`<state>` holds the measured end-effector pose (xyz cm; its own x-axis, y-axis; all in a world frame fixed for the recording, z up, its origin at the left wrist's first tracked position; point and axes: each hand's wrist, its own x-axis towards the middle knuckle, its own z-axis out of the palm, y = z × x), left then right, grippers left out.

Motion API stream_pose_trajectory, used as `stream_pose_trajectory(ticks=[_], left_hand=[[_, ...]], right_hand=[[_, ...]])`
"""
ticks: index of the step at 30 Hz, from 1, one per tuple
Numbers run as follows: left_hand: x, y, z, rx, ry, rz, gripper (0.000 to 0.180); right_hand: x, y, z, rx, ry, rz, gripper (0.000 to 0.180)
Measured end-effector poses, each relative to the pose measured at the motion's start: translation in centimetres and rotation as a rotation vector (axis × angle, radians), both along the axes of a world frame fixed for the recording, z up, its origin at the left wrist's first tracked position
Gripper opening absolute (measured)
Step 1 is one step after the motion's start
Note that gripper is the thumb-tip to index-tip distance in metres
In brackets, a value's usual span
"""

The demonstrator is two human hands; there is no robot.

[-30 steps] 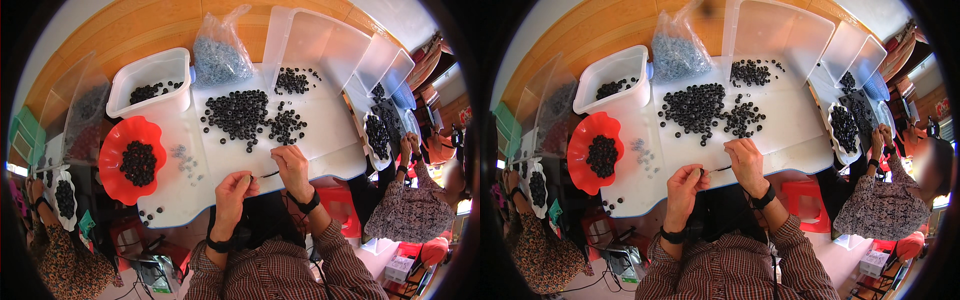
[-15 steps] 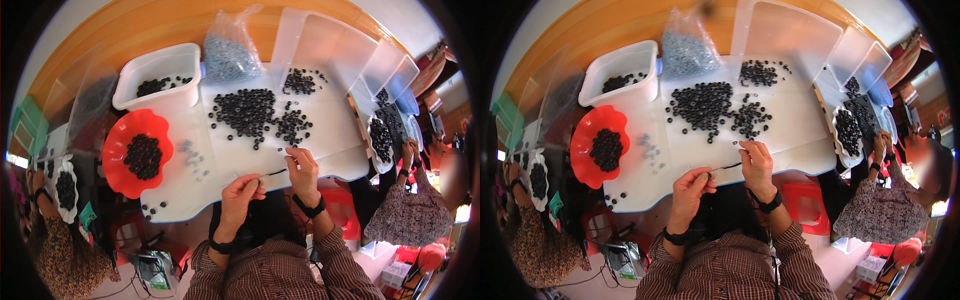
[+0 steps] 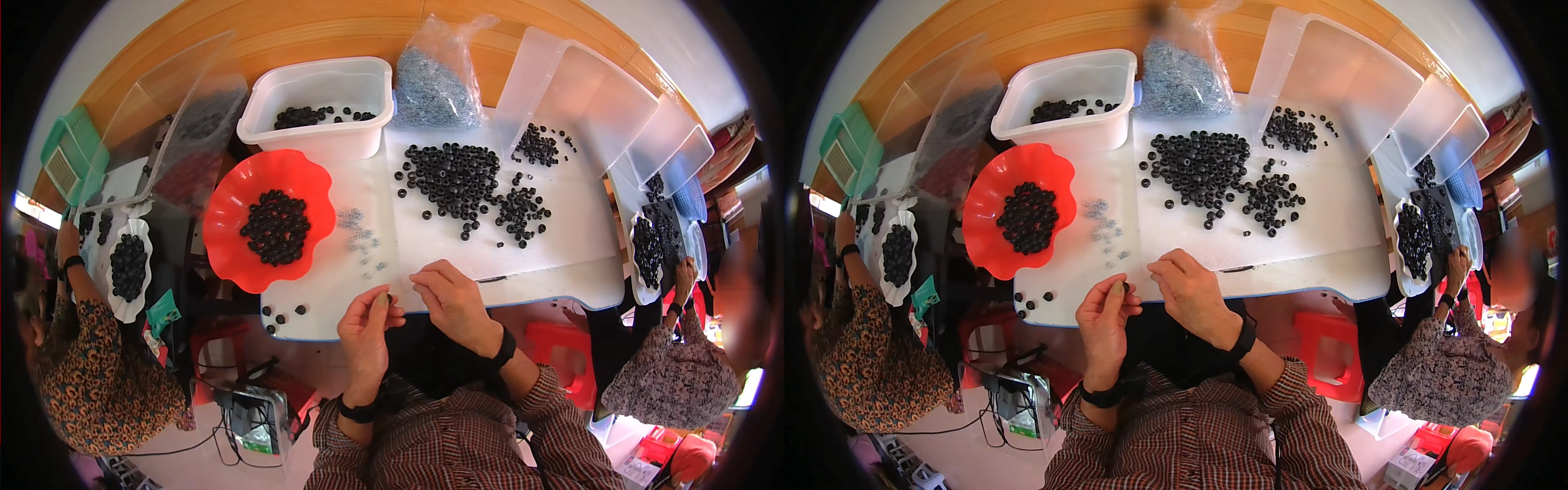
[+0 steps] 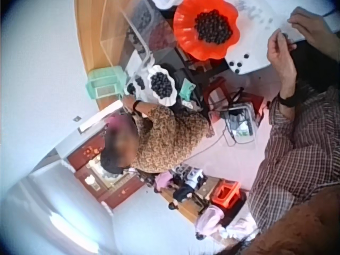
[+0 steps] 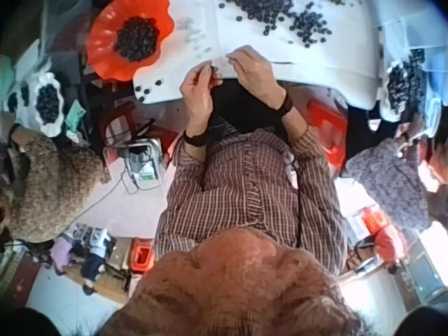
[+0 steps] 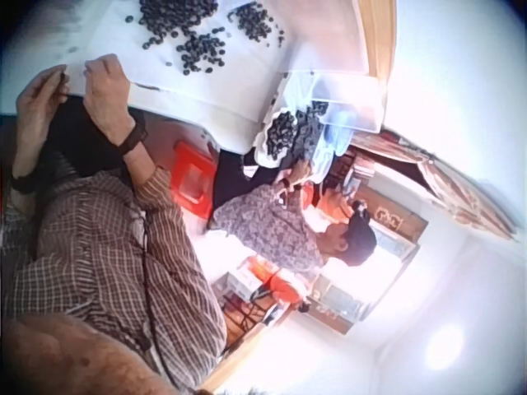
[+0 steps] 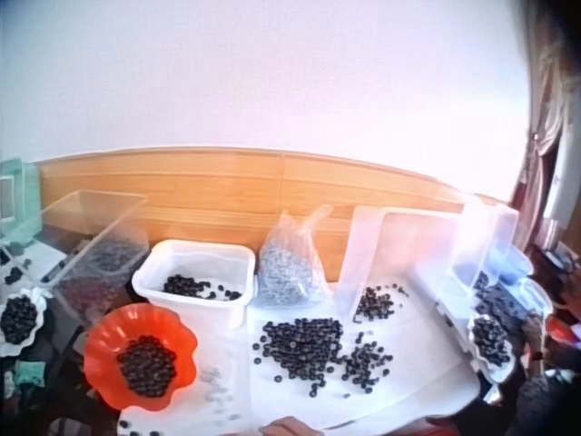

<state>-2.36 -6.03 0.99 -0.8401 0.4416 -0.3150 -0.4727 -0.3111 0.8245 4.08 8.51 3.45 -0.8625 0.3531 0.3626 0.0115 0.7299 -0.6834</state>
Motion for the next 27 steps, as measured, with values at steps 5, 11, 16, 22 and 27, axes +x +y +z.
stream_pose_trajectory(ticks=[5, 11, 16, 22, 27], left_hand=[[-0.7, -2.1, 0.0, -0.014, -0.033, 0.087, 0.02], [-1.2, -3.1, -0.4, 0.052, -0.023, 0.112, 0.021], [-1.4, -3.1, -0.5, 0.078, -0.06, 0.104, 0.021], [-1.3, -3.2, -0.1, 0.061, -0.068, 0.095, 0.022], [-1.5, -3.1, 0.0, 0.09, -0.1, 0.086, 0.022]], right_hand=[[-2.2, -1.1, -0.2, 0.053, -0.018, 0.042, 0.013], [-4.0, -2.6, -0.5, 0.107, -0.013, 0.042, 0.013], [-5.0, -3.6, -1.5, 0.21, -0.019, -0.012, 0.012], [-5.3, -3.8, -1.7, 0.243, -0.056, -0.049, 0.01], [-4.9, -3.7, -1.5, 0.229, -0.05, -0.049, 0.008]])
